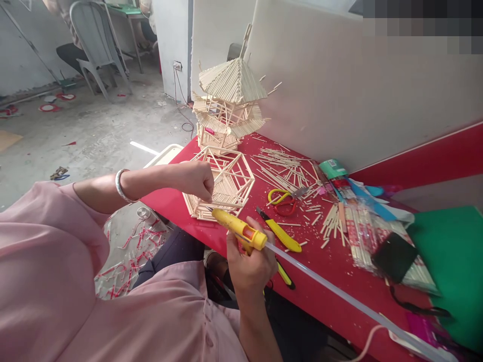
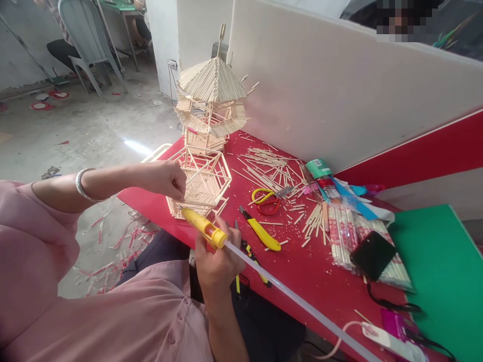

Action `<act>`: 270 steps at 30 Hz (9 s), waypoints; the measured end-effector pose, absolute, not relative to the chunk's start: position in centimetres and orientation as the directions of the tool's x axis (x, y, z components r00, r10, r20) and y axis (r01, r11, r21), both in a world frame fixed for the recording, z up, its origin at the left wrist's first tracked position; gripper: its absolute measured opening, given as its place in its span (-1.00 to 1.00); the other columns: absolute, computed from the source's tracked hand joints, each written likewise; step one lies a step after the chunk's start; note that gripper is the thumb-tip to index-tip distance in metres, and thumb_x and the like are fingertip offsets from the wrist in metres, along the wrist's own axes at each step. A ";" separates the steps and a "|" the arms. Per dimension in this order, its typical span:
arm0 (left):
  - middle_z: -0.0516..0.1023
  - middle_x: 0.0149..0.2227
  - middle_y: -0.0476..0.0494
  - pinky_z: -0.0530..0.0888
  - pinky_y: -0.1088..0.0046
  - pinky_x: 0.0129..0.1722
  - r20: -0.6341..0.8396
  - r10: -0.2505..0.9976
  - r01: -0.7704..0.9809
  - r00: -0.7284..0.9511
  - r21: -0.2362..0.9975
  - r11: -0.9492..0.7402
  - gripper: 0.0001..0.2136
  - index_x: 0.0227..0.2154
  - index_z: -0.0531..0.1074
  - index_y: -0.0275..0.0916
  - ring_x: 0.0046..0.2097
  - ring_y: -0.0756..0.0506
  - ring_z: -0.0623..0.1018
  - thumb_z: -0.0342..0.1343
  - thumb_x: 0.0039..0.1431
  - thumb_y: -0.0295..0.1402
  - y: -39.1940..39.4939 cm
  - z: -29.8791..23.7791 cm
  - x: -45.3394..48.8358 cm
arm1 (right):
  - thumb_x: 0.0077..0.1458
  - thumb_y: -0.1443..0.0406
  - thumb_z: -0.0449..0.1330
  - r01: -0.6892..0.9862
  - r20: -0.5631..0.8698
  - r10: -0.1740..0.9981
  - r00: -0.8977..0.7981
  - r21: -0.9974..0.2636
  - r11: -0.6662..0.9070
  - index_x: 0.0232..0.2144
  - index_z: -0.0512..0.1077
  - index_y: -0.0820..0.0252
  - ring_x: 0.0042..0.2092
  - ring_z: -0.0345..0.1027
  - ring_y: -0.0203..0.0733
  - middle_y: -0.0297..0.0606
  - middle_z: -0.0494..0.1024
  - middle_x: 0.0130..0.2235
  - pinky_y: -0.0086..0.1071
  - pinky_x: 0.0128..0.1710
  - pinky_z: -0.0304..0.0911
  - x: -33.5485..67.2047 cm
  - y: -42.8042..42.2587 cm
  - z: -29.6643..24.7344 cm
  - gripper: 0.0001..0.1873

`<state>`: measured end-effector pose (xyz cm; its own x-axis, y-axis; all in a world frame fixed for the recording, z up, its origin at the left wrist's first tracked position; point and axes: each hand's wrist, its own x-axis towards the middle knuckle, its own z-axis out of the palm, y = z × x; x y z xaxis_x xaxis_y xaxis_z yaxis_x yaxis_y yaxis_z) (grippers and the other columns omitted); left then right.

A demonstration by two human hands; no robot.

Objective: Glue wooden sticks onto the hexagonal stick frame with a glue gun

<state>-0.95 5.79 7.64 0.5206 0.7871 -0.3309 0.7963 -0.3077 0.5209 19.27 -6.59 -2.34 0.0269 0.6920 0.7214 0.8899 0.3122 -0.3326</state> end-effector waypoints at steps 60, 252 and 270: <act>0.61 -0.43 0.02 0.21 0.54 -0.43 -0.255 0.759 0.758 0.599 0.487 -0.435 -0.86 -0.42 0.64 -0.15 -0.44 0.06 0.45 0.18 -0.05 -0.39 6.0 6.5 -1.0 | 0.06 0.27 0.28 0.975 0.780 0.612 0.132 -0.213 0.062 -0.08 0.53 0.25 -0.31 0.51 -0.07 -0.11 0.63 -0.27 -0.34 -0.39 0.31 24.3 -5.4 -0.9 -0.66; 0.51 -0.39 -0.16 0.30 0.22 -0.27 0.343 0.594 0.614 0.728 0.059 -0.787 -0.77 -0.35 0.42 -0.25 -0.33 -0.18 0.43 -0.12 0.31 -0.55 -1.3 -5.3 2.9 | 0.12 0.35 0.19 0.848 0.532 0.744 -0.405 0.523 0.089 -0.32 0.43 0.23 -0.46 0.31 -0.25 -0.28 0.52 -0.42 -0.38 -0.45 0.13 31.2 -7.1 4.5 -0.94; 0.52 -0.39 -0.19 0.30 0.20 -0.25 0.363 0.596 0.614 0.716 0.078 -0.785 -0.67 -0.37 0.45 -0.25 -0.33 -0.20 0.44 -0.21 0.34 -0.55 -1.2 -4.7 3.4 | 0.12 0.37 0.15 0.866 0.524 0.758 -0.388 0.489 0.105 -0.30 0.42 0.21 -0.44 0.30 -0.23 -0.32 0.44 -0.47 -0.38 -0.42 0.11 31.7 -7.1 3.8 -0.93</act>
<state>3.43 -1.22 -4.69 0.7163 0.5961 0.3627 0.6142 -0.7853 0.0779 31.65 -7.10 3.83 -0.3881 0.7580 0.5243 0.8659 0.1050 0.4891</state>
